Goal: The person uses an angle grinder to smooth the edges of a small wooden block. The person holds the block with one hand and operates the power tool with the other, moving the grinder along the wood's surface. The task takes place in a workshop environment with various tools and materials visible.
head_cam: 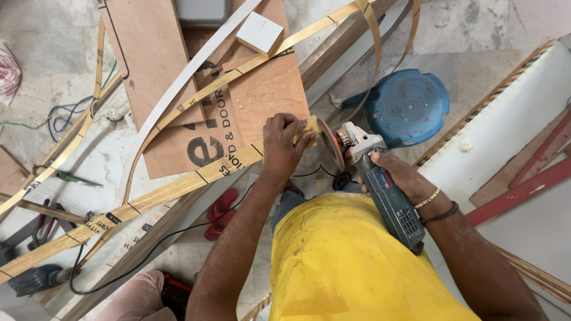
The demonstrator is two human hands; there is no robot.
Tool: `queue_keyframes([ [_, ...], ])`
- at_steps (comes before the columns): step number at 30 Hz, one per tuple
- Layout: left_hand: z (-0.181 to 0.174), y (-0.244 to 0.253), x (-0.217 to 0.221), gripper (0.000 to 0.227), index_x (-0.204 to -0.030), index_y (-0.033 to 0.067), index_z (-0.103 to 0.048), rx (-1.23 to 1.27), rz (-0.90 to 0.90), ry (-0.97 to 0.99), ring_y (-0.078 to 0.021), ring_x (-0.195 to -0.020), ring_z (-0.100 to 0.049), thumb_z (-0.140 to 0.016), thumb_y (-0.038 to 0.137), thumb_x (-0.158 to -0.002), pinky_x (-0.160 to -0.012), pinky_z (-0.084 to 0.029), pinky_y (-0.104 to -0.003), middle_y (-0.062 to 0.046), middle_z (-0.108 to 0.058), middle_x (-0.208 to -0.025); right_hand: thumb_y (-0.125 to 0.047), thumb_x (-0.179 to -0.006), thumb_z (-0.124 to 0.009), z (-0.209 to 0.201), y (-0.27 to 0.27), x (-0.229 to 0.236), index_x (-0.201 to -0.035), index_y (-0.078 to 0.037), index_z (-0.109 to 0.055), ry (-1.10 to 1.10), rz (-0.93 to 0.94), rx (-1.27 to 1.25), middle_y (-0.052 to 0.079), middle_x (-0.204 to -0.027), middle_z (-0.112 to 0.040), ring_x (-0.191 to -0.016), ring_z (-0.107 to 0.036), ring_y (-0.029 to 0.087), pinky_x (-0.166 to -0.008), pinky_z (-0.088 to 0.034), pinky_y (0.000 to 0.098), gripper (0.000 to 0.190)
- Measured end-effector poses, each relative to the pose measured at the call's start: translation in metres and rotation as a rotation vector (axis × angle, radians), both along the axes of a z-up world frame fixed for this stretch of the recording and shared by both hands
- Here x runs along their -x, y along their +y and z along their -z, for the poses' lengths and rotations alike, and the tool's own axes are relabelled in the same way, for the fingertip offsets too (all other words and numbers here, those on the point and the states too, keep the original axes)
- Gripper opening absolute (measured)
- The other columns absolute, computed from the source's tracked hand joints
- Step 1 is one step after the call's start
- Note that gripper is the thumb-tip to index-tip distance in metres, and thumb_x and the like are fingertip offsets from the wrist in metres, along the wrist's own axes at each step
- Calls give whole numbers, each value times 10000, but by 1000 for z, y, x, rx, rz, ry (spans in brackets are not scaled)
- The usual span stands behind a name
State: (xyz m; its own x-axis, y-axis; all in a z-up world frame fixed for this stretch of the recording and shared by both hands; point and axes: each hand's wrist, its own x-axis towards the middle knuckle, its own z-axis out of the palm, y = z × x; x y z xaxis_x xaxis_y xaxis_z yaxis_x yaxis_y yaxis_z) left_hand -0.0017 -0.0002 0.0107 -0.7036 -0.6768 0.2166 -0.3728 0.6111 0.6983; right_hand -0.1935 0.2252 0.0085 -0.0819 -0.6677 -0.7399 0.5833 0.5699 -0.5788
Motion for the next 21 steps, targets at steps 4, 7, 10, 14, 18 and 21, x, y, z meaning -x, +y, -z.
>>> queue_keyframes([
  [4, -2, 0, 0, 314, -1063, 41, -773, 14, 8, 12, -278, -999, -569, -871, 187, -803, -896, -469, -427, -77, -621, -1064, -574, -921, -613, 3, 6, -3, -1132, 29, -642, -8, 5, 17, 164, -872, -731, -691, -735, 219, -582, -633, 339, 640],
  [7, -3, 0, 0, 309, -1062, 42, -773, 13, 11, 10, -278, -999, -571, -870, 185, -806, -894, -469, -427, -78, -623, -1066, -560, -908, -625, 6, 8, -6, -1130, 20, -634, -42, 39, -24, 169, -877, -734, -701, -737, 219, -595, -639, 343, 621],
  [10, -2, -1, 0, 318, -1065, 40, -776, 11, 11, 2, -279, -992, -571, -875, 189, -801, -888, -468, -427, -80, -623, -1060, -562, -902, -619, 9, 11, -9, -1132, 13, -644, -19, 39, -55, 167, -872, -731, -698, -741, 218, -595, -642, 341, 619],
  [14, -3, 0, 0, 326, -1061, 35, -775, 15, 13, 14, -280, -996, -574, -878, 192, -794, -886, -470, -425, -80, -624, -1058, -558, -930, -622, 11, 15, -9, -1111, 54, -631, -28, 61, -41, 188, -868, -733, -684, -734, 230, -579, -627, 343, 638],
  [18, -3, 0, 0, 331, -1060, 33, -773, 9, 12, 11, -281, -996, -573, -877, 193, -789, -884, -470, -426, -82, -627, -1063, -561, -927, -604, 7, 15, -7, -1106, 55, -630, -8, 57, -23, 185, -873, -741, -693, -739, 222, -582, -634, 335, 642],
  [21, -1, -1, -1, 327, -1065, 32, -771, 20, 17, 19, -280, -993, -569, -878, 192, -801, -891, -471, -427, -82, -623, -1063, -565, -902, -606, 5, 13, -6, -1090, 23, -647, 9, 59, -36, 189, -867, -745, -674, -732, 226, -566, -627, 331, 619],
])
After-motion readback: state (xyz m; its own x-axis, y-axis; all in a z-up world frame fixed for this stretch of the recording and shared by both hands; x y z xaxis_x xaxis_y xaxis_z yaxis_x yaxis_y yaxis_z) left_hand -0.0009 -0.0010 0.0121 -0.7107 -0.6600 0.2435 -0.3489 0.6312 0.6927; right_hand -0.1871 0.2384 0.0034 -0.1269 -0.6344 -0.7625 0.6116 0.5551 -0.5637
